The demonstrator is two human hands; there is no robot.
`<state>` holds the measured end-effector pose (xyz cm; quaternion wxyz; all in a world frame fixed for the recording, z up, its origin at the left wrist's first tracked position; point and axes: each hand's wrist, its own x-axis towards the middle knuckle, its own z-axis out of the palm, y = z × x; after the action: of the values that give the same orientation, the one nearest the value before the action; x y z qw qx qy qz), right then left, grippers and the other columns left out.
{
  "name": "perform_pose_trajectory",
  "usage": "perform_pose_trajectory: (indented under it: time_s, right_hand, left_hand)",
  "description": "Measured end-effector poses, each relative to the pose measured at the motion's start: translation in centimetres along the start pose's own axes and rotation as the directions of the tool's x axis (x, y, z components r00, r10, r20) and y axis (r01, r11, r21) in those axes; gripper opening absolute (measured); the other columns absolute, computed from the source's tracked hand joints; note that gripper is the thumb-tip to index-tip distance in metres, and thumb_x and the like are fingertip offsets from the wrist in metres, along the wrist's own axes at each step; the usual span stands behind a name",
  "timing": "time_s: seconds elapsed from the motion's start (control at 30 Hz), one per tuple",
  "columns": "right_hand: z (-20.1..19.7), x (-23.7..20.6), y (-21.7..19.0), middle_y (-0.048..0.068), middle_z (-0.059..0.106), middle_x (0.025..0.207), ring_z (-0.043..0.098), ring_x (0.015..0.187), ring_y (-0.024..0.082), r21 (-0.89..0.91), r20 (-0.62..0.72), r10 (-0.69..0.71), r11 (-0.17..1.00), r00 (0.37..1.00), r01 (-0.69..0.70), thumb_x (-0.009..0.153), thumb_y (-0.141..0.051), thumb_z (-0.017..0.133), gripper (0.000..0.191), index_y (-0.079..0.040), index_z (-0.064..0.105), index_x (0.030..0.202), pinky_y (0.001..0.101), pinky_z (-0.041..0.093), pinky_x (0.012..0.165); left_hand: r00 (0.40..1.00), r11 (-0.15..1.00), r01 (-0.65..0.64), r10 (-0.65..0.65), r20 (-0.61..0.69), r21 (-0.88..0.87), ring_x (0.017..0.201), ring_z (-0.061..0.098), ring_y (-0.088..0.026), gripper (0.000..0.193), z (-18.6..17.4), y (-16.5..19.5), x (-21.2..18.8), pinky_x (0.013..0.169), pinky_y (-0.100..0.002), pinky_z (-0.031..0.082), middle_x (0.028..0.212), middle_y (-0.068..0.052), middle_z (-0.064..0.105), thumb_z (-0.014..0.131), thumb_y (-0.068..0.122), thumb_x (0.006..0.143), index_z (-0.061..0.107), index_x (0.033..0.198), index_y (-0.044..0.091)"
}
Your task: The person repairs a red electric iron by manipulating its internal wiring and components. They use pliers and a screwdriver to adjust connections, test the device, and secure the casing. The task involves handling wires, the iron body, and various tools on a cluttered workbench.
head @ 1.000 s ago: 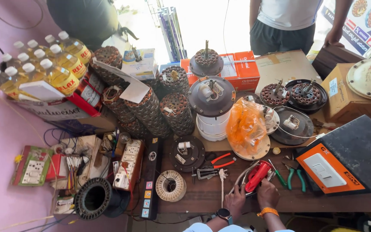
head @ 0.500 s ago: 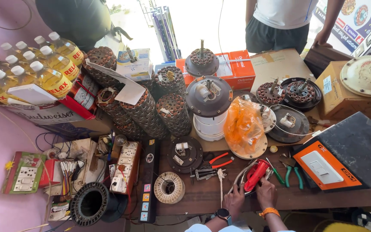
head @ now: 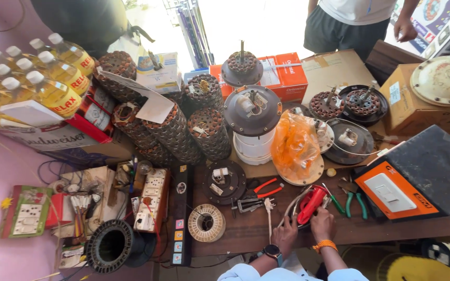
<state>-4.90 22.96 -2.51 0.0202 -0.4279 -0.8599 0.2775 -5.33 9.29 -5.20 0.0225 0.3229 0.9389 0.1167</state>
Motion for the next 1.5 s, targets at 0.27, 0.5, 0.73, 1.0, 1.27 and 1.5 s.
perform_pose_trajectory:
  time_s: [0.27, 0.5, 0.73, 1.0, 1.27, 1.5]
  right_hand:
    - [0.2, -1.2, 0.2, 0.022, 0.074, 0.103, 0.069, 0.099, 0.047, 0.046, -0.075, -0.037, 0.998, 0.997, 0.040, 0.094, -0.019, 0.061, 0.022, -0.015, 0.072, 0.112, 0.0559, 0.055, 0.085]
    - [-0.1, 0.2, -0.1, 0.020, 0.074, 0.106, 0.069, 0.099, 0.047, 0.019, 0.023, 0.038, 0.999, 0.999, -0.039, 0.086, -0.016, 0.062, 0.022, -0.013, 0.076, 0.103, 0.0562, 0.055, 0.083]
    - [0.6, -0.8, 0.0, 0.020, 0.076, 0.103, 0.072, 0.097, 0.044, -0.224, -0.058, -0.053, 0.974, 0.997, 0.039, 0.097, -0.019, 0.058, 0.018, -0.011, 0.074, 0.100, 0.0552, 0.057, 0.084]
    - [-0.5, -1.1, -0.5, 0.023, 0.074, 0.098, 0.070, 0.094, 0.046, 0.149, 0.010, 0.012, 0.989, 1.000, -0.013, 0.087, -0.028, 0.066, 0.026, -0.013, 0.075, 0.107, 0.0551, 0.055, 0.080]
    - [0.5, 0.0, -0.1, 0.023, 0.075, 0.104, 0.070, 0.099, 0.048, -0.148, -0.047, 0.001, 0.989, 0.999, -0.008, 0.091, -0.019, 0.058, 0.021, -0.008, 0.076, 0.095, 0.0578, 0.056, 0.085]
    - [0.9, -1.4, -0.2, 0.024, 0.074, 0.103, 0.070, 0.099, 0.048, -0.076, -0.069, -0.016, 0.997, 0.998, 0.011, 0.095, -0.024, 0.058, 0.022, -0.009, 0.073, 0.099, 0.0579, 0.055, 0.086]
  left_hand:
    - [0.999, 0.999, -0.030, 0.030, -0.031, -0.014, 0.053, 0.070, -0.026, 0.055, 0.2, -0.3, -0.3, 0.048, -0.039, 0.057, 0.112, -0.018, 0.058, 0.056, 0.000, 0.090, 0.053, 0.144, 0.007]
    - [0.999, 0.999, -0.014, 0.016, 0.037, -0.050, 0.057, 0.070, -0.026, 0.057, 0.4, -0.2, -0.3, 0.050, -0.040, 0.057, 0.114, -0.018, 0.057, 0.057, -0.002, 0.092, 0.049, 0.148, 0.008]
    - [0.998, 0.998, -0.039, 0.042, 0.056, -0.050, 0.057, 0.070, -0.026, 0.059, 0.8, -0.6, -0.5, 0.051, -0.039, 0.056, 0.115, -0.019, 0.057, 0.055, -0.001, 0.094, 0.047, 0.152, 0.006]
    - [0.999, 0.999, 0.034, -0.034, -0.019, -0.023, 0.053, 0.068, -0.023, 0.057, 0.4, 0.0, 0.0, 0.051, -0.040, 0.053, 0.121, -0.019, 0.057, 0.054, 0.003, 0.092, 0.051, 0.148, 0.013]
    - [1.000, 1.000, -0.012, 0.012, 0.014, -0.014, 0.055, 0.068, -0.023, 0.056, 0.5, -0.4, -0.3, 0.050, -0.039, 0.052, 0.114, -0.016, 0.058, 0.054, 0.003, 0.094, 0.051, 0.149, 0.011]
    - [1.000, 1.000, -0.021, 0.020, -0.017, -0.006, 0.055, 0.069, -0.024, 0.060, 0.4, -0.4, -0.5, 0.051, -0.040, 0.054, 0.119, -0.021, 0.056, 0.054, 0.003, 0.092, 0.048, 0.151, 0.009]
